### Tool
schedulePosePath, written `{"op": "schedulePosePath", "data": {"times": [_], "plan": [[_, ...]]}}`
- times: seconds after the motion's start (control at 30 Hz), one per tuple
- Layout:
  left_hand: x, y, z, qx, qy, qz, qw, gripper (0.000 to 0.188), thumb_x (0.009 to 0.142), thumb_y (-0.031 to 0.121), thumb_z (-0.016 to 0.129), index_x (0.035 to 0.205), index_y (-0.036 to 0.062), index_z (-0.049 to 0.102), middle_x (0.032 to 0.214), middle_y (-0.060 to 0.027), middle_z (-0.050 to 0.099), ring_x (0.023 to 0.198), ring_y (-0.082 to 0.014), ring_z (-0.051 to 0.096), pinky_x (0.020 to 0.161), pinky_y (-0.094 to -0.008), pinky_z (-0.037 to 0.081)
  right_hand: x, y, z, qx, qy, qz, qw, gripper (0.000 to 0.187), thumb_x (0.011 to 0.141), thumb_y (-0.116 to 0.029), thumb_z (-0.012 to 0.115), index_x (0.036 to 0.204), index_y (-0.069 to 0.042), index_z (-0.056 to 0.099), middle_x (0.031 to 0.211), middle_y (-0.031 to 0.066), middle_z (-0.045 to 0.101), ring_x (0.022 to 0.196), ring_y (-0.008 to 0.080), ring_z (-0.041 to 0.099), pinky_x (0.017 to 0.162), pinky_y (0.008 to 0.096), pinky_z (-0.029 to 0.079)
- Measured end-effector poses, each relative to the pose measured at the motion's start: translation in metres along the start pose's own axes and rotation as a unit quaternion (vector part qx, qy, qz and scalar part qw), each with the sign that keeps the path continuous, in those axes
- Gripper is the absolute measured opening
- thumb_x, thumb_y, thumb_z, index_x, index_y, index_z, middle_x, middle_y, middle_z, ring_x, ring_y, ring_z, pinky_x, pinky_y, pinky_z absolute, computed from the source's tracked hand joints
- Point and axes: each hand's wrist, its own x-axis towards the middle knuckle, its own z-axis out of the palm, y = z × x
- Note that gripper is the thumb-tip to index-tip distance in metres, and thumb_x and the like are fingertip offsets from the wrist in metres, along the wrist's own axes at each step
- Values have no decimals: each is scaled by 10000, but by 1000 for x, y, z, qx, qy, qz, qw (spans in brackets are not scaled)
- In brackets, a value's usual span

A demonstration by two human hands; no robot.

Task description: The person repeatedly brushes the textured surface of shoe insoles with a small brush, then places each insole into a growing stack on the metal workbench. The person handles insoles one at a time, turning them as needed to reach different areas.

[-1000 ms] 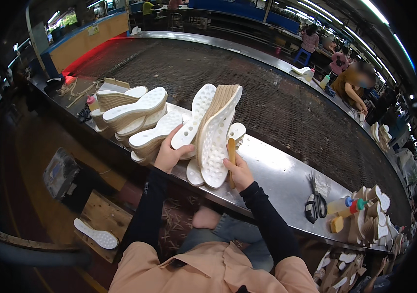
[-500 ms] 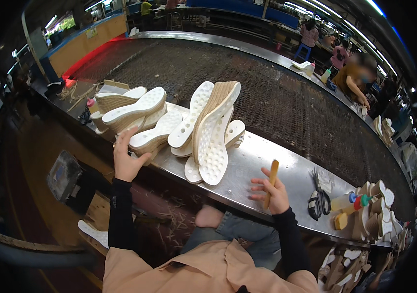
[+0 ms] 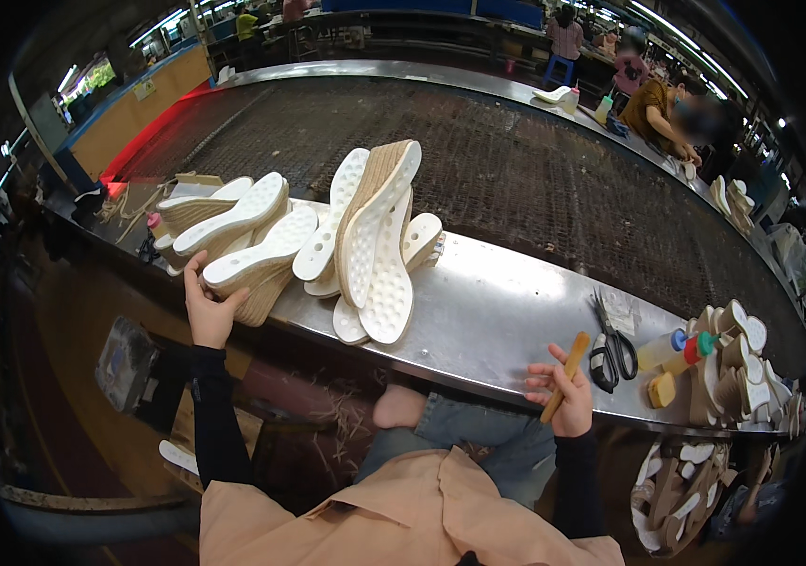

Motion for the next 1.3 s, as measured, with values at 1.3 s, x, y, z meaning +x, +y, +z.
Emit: {"op": "schedulePosePath", "data": {"times": [1.3], "plan": [[-23,51,-4,19,123,62,990,519,827,-13,742,1279,4,486,1195,-94,552,1093,-177,554,929,-304,477,17,-4,196,-168,-357,-28,918,335,1020,-201,518,1301,-20,539,859,22,615,734,81,535,665,239,458]]}}
